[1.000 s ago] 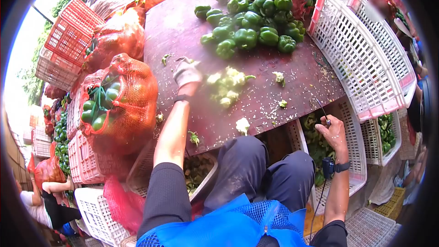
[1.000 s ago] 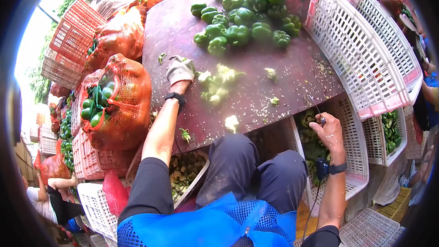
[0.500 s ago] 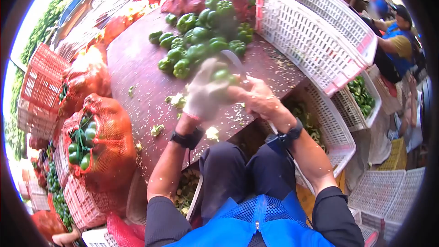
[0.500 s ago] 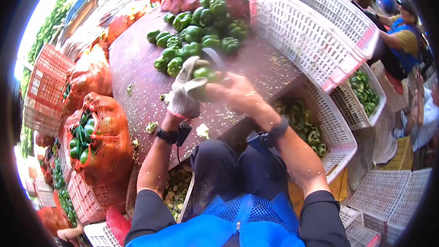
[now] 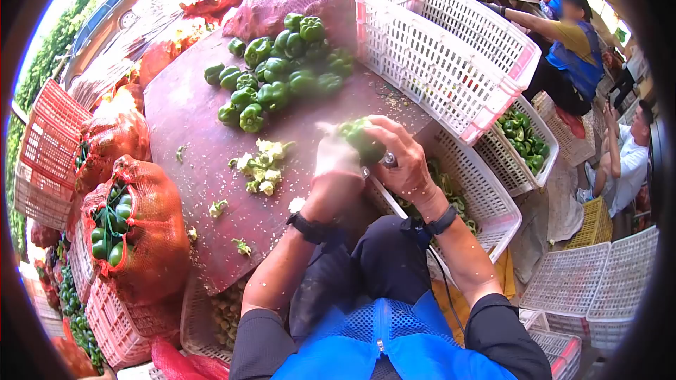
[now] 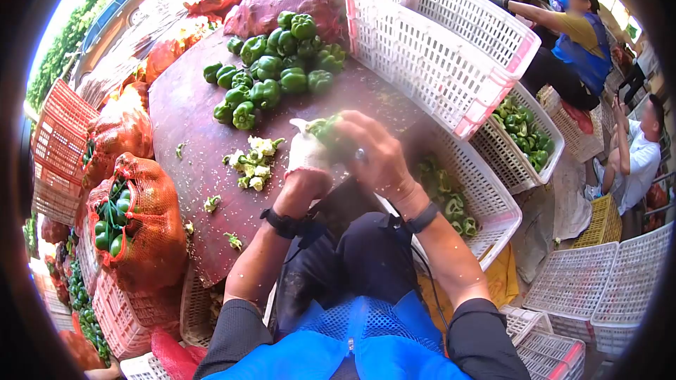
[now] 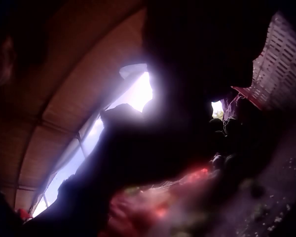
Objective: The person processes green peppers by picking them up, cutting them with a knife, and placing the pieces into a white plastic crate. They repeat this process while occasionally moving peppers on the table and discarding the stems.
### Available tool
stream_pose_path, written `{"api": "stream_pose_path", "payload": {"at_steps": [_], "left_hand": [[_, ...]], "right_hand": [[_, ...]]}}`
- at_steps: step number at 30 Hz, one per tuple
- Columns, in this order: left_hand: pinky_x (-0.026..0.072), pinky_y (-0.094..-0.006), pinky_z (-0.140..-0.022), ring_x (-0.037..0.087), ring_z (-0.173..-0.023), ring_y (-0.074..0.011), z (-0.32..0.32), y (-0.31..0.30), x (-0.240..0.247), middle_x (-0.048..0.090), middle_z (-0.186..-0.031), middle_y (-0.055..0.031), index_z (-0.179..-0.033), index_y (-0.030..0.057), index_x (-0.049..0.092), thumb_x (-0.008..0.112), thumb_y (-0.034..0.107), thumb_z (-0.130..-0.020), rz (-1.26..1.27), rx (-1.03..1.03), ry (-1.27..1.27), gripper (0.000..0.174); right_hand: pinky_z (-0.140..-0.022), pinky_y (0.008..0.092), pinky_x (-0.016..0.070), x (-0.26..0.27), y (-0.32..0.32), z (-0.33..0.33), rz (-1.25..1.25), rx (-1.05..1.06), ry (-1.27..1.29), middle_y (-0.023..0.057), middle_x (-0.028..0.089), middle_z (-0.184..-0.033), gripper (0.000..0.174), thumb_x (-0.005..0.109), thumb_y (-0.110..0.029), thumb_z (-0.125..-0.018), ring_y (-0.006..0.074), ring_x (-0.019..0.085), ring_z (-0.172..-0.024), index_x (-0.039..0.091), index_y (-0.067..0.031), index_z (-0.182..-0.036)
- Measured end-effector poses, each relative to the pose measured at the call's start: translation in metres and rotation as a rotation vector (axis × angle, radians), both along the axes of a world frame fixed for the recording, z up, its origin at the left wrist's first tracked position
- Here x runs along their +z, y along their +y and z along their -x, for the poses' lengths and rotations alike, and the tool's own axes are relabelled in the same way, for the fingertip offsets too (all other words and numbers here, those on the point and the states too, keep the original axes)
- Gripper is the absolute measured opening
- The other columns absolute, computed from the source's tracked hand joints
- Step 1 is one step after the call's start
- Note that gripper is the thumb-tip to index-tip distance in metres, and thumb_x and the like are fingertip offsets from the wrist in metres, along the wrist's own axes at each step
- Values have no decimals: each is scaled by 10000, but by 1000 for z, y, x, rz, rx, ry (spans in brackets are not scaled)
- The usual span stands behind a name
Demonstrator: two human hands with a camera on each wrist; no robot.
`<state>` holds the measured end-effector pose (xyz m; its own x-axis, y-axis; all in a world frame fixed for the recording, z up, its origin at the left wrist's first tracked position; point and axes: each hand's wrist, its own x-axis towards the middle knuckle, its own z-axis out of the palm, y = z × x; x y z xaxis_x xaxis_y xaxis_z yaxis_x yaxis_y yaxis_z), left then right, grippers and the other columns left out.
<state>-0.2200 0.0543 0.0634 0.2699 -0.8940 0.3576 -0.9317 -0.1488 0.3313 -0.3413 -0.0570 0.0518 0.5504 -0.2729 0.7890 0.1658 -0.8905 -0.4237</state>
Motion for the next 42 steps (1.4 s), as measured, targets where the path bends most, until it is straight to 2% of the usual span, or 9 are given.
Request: {"api": "stream_pose_path", "payload": {"at_steps": [8,13,20,24,30,33,36,39,42], "left_hand": [[497,-268,-602,626,-745,-80,-2,-21,7,704,-892,-29,-1032,6,690,618,59,-937,468,146,1402,130],[508,-257,-633,646,-760,-78,-2,-18,20,715,-927,-19,-1110,10,694,689,106,-911,336,169,1332,221],[520,-231,-658,641,-758,-99,-52,-68,-104,699,-943,-29,-1030,40,695,648,7,-841,640,-214,1694,198],[534,-287,-746,636,-806,-158,-42,-26,-7,674,-897,-35,-919,99,668,634,8,-772,402,-202,216,176],[552,-306,-736,672,-836,-176,-36,-54,-47,707,-967,-72,-1058,51,679,460,303,-939,292,-355,858,355],[553,-276,-686,692,-808,-167,9,-52,3,727,-950,-84,-1048,37,698,399,434,-1081,361,48,1532,498],[556,-297,-680,677,-748,-184,21,-61,-8,703,-870,-94,-1018,14,678,433,219,-1058,580,141,1132,322],[559,-313,-688,676,-753,-207,41,-69,-3,708,-914,-119,-1031,2,665,442,97,-1021,615,190,1603,242],[561,-366,-754,693,-874,-237,44,-60,-40,713,-990,-121,-1093,27,663,639,117,-891,196,85,350,223]], "right_hand": [[-832,355,573,1,-3,30,-299,-62,44,151,699,-1131,416,766,-256,-882,251,709,-996,639,-27,-1205],[-542,259,489,-9,-9,44,-686,51,499,76,658,-804,673,479,-641,-986,116,617,-563,647,9,-1037],[-486,270,451,-26,-3,49,-658,87,474,68,624,-707,642,420,-593,-1032,105,557,-479,623,-2,-881],[-490,242,443,-70,-14,71,-474,83,579,47,621,-674,593,475,-561,-1028,71,580,-582,621,-10,-863],[-673,269,517,7,-15,49,-913,170,284,60,689,-1149,534,541,-403,-1043,86,618,-802,498,-44,-1437],[-741,230,523,-14,-22,33,-937,296,180,50,657,-1196,583,599,-353,-1022,74,623,-871,437,-61,-1500],[-849,238,510,-10,-18,38,-979,338,68,38,637,-1190,574,658,-304,-994,79,600,-957,461,-59,-1475],[-936,272,495,-4,-17,39,-989,274,24,64,617,-1225,579,700,-245,-964,105,582,-1074,466,-34,-1449],[-900,254,500,3,-20,43,-710,9,90,56,640,-1205,535,739,-189,-928,100,595,-1014,539,-12,-1391]]}}
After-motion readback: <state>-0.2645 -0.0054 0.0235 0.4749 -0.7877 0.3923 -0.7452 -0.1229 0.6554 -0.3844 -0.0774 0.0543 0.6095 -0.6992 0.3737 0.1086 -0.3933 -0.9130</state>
